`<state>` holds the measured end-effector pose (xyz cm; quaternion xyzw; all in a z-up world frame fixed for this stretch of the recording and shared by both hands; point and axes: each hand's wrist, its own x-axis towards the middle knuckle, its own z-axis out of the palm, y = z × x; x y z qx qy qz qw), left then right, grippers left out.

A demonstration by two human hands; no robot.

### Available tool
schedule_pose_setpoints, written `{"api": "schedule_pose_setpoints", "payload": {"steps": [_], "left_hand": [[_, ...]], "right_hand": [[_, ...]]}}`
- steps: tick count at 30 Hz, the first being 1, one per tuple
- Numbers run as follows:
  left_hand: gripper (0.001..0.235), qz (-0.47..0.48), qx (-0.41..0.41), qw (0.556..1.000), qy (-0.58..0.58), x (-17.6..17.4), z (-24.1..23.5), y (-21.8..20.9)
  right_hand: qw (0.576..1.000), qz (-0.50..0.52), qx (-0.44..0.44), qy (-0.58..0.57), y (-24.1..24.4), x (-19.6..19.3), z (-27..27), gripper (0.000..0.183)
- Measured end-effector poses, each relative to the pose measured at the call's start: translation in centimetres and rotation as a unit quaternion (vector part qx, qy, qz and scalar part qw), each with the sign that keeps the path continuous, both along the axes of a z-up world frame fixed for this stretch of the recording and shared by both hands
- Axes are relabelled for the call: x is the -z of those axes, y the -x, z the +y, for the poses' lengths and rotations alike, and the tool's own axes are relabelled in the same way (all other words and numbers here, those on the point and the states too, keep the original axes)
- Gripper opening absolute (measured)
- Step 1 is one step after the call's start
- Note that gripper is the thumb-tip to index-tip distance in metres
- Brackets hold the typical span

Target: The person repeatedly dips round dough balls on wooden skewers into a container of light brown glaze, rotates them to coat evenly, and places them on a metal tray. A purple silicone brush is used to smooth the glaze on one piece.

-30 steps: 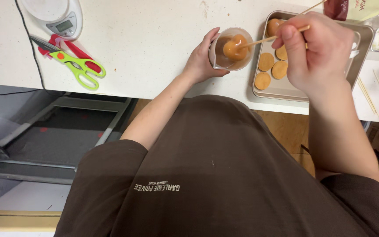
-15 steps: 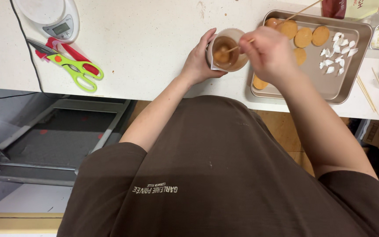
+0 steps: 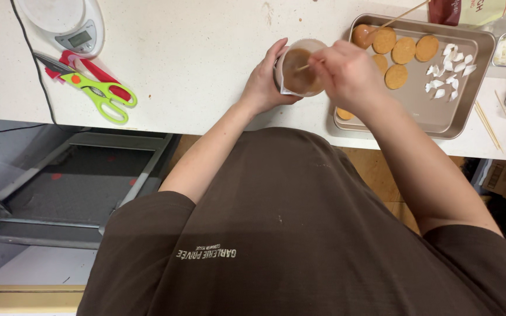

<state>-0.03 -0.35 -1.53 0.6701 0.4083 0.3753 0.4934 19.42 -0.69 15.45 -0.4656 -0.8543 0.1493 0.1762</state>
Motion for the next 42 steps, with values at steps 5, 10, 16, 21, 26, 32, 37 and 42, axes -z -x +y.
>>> {"api": "schedule_pose_setpoints", "payload": {"steps": [5, 10, 16, 21, 26, 32, 37, 42], "left_hand": [[0.127, 0.005, -0.002, 1.000, -0.007, 0.0, 0.2, 0.1], [0.125, 0.003, -0.007, 1.000, -0.025, -0.2, 0.4, 0.3], [0.124, 0.013, 0.002, 1.000, 0.010, -0.8, 0.2, 0.1], [0.124, 0.020, 0.010, 1.000, 0.013, -1.1, 0.1, 0.2], [0.125, 0.023, 0.014, 0.999, 0.020, -1.2, 0.3, 0.3], [0.124, 0.036, 0.015, 0.999, 0.026, -1.3, 0.3, 0.2], [0.125, 0.028, 0.012, 0.999, 0.014, -1.0, 0.1, 0.3], [0.124, 0.009, 0.011, 1.000, 0.021, -0.9, 0.0, 0.1]], "right_hand": [[1.000, 0.004, -0.020, -0.005, 0.2, 0.0, 0.1, 0.007], [0.999, 0.034, 0.013, 0.007, -0.2, -2.5, -0.4, 0.012], [0.999, 0.031, 0.007, -0.017, -0.8, -8.2, -1.6, 0.021], [0.997, 0.054, -0.005, -0.062, -0.6, -11.7, -1.9, 0.019], [0.996, 0.048, 0.022, -0.077, -0.6, -13.1, -1.6, 0.026], [0.994, 0.048, 0.014, -0.096, -0.4, -13.0, -1.6, 0.025], [0.992, 0.035, -0.008, -0.124, 0.0, -12.3, -0.7, 0.023], [0.992, 0.035, -0.011, -0.122, 0.1, -11.7, -0.3, 0.023]]}}
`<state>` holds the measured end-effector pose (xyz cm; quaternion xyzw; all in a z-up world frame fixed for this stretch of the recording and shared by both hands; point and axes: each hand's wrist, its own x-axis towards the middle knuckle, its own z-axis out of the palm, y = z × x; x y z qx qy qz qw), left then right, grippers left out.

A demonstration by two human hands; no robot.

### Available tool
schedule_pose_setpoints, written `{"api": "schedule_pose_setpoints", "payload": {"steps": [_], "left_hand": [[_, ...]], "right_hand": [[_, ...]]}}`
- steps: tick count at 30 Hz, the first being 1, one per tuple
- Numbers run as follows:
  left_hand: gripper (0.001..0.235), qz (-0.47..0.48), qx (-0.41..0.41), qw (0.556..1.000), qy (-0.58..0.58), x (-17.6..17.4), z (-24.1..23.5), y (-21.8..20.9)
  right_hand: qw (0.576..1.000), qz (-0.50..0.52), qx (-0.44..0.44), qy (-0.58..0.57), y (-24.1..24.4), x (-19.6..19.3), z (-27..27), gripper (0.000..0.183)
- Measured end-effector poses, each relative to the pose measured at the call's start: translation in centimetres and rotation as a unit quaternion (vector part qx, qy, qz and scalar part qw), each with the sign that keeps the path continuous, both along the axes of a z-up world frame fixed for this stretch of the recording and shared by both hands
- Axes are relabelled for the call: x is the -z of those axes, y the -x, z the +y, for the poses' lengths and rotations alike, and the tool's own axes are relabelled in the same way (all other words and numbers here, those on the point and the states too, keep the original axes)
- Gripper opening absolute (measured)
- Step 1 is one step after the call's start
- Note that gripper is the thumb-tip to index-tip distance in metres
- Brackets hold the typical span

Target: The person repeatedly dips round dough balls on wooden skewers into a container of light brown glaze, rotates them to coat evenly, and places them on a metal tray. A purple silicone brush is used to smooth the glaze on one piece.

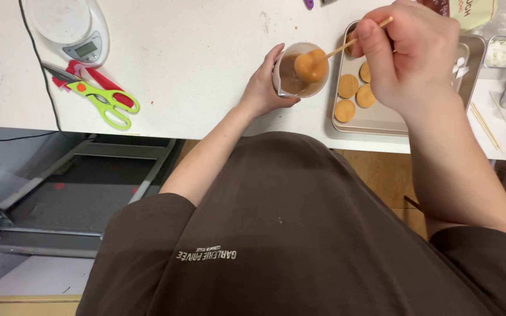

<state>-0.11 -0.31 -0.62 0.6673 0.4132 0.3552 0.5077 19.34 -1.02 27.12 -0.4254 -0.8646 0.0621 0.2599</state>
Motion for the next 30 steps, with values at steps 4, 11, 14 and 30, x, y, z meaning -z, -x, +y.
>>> {"api": "schedule_pose_setpoints", "payload": {"steps": [4, 11, 14, 30], "left_hand": [[0.128, 0.003, -0.005, 1.000, -0.027, 0.2, 0.0, -0.1], [0.134, 0.009, -0.032, 0.999, -0.042, -0.2, -0.7, -0.7], [0.132, -0.010, -0.041, 0.998, -0.036, -0.2, -0.9, -0.7], [0.137, -0.017, -0.037, 0.996, -0.081, 0.4, -0.5, -0.9]], "right_hand": [[0.999, 0.030, 0.003, 0.017, -0.5, 0.5, 0.5, 0.022], [0.991, 0.082, 0.044, 0.093, -0.4, 1.8, 0.4, 0.025], [0.992, 0.088, 0.031, 0.087, -0.7, 1.9, 0.3, 0.025], [0.999, 0.017, -0.045, -0.006, -0.6, 1.6, 0.2, 0.018]]}}
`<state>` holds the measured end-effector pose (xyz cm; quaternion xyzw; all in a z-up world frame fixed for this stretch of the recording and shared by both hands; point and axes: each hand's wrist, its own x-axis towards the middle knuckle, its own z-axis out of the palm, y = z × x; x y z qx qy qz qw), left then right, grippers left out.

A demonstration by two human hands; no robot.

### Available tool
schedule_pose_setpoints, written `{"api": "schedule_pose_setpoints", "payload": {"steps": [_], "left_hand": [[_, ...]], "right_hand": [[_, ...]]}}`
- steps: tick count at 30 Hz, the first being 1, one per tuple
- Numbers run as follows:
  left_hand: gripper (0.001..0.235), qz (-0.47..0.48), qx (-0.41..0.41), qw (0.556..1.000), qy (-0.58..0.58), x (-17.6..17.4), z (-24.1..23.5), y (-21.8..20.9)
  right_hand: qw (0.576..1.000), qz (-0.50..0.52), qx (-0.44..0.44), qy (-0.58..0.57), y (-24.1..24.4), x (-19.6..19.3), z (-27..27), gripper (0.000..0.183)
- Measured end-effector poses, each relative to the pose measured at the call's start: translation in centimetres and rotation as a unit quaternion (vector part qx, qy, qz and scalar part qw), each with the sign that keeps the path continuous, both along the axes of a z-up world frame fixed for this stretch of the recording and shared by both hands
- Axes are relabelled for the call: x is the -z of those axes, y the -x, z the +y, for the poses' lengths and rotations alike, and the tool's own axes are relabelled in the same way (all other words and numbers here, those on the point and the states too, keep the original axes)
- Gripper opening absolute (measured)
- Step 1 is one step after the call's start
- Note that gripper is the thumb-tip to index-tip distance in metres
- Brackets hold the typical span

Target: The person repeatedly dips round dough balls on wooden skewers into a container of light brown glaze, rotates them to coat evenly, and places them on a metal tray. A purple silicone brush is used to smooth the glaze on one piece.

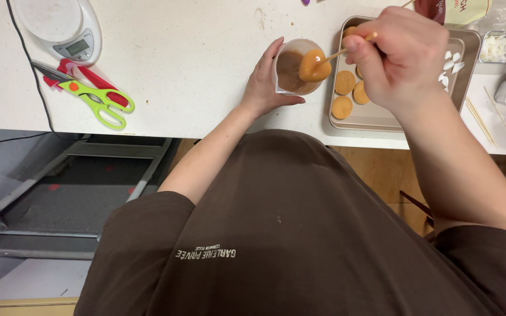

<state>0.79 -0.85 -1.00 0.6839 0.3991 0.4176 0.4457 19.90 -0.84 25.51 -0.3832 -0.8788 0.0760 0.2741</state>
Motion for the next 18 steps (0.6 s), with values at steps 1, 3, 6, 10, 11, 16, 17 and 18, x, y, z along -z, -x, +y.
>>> {"api": "schedule_pose_setpoints", "payload": {"steps": [1, 3, 6, 10, 11, 16, 17, 18], "left_hand": [[0.135, 0.002, -0.001, 1.000, -0.001, 0.1, 0.1, 0.0], [0.132, 0.005, -0.004, 1.000, -0.003, 0.2, 0.0, -0.1], [0.130, 0.026, -0.002, 1.000, 0.011, 0.3, 0.1, -0.2], [0.127, 0.008, -0.005, 1.000, 0.006, 0.4, 0.2, 0.0], [0.127, 0.006, -0.004, 1.000, 0.009, 0.4, 0.1, 0.1], [0.124, -0.004, -0.013, 1.000, -0.010, 0.5, 0.1, 0.0], [0.123, -0.006, -0.012, 1.000, -0.014, 0.6, 0.1, 0.0], [0.122, -0.008, -0.011, 1.000, -0.018, 0.6, 0.1, 0.0]], "right_hand": [[1.000, -0.007, -0.005, -0.006, 0.1, 0.0, 0.3, 0.019], [1.000, -0.019, -0.016, -0.013, 0.2, 0.2, 0.7, 0.018], [0.999, -0.022, -0.028, -0.011, 0.4, 0.6, 1.0, 0.015], [0.998, -0.050, -0.032, -0.020, 0.7, 0.9, 1.8, 0.014], [0.997, -0.061, -0.034, -0.023, 0.6, 0.9, 2.0, 0.014], [0.992, -0.106, -0.046, -0.054, 0.8, 0.9, 2.7, 0.016], [0.992, -0.108, -0.044, -0.047, 0.7, 0.9, 2.7, 0.015], [0.992, -0.110, -0.044, -0.042, 0.7, 1.0, 2.7, 0.013]]}}
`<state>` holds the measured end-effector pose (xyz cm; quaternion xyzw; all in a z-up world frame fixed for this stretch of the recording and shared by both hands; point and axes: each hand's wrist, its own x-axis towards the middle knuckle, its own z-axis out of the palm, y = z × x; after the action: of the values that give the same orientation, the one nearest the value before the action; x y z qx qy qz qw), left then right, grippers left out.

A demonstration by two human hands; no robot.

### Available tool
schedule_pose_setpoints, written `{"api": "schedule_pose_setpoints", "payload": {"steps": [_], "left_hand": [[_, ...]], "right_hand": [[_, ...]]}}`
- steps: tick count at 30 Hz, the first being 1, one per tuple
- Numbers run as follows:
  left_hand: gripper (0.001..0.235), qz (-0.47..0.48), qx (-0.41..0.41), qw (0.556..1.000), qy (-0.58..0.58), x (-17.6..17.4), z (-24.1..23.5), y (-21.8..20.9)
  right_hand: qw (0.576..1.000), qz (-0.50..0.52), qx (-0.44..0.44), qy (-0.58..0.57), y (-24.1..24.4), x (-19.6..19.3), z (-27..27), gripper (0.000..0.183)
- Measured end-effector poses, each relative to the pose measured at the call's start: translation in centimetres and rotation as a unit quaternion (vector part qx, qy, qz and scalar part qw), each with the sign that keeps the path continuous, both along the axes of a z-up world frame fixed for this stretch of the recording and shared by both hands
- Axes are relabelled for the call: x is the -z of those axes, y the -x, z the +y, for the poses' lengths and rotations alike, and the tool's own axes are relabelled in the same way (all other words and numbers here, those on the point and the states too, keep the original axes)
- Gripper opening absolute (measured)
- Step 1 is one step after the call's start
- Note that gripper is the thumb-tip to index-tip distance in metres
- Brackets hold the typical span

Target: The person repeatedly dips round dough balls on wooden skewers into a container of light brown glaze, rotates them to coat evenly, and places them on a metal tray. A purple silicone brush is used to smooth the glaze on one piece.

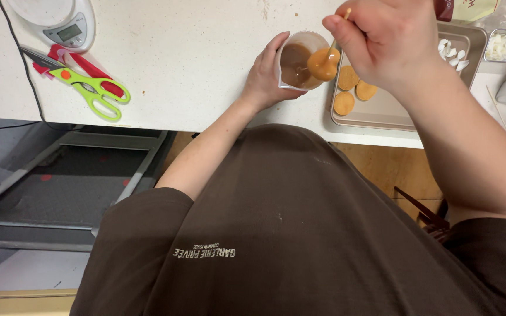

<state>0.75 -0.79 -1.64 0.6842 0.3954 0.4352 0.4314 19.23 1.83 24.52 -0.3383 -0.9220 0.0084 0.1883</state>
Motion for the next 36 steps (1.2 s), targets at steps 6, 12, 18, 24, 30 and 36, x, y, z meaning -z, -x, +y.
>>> {"api": "schedule_pose_setpoints", "payload": {"steps": [6, 12, 18, 24, 30, 36], "left_hand": [[0.119, 0.020, -0.003, 1.000, -0.019, 0.1, 0.0, -0.1], [0.120, 0.013, 0.002, 1.000, -0.004, 0.0, 0.0, 0.0], [0.122, 0.028, 0.004, 0.999, -0.019, -0.1, 0.1, -0.1], [0.122, 0.021, 0.002, 1.000, -0.015, 0.2, 0.0, 0.0], [0.120, 0.018, 0.001, 1.000, -0.019, 0.1, 0.0, 0.1], [0.121, 0.023, 0.000, 1.000, -0.019, 0.0, 0.0, 0.1]], "right_hand": [[1.000, -0.018, 0.001, 0.004, -0.2, 0.7, 0.2, 0.013], [1.000, -0.017, -0.024, -0.009, 0.2, 0.8, 0.4, 0.013], [0.999, -0.032, -0.023, -0.014, 0.3, 0.5, 0.2, 0.017], [0.999, -0.042, -0.014, -0.001, -0.6, 0.1, -0.4, 0.012], [0.998, -0.061, -0.007, -0.014, -1.8, -0.1, -0.6, 0.011], [0.996, -0.084, 0.011, -0.009, -3.5, -0.5, -1.0, 0.011]]}}
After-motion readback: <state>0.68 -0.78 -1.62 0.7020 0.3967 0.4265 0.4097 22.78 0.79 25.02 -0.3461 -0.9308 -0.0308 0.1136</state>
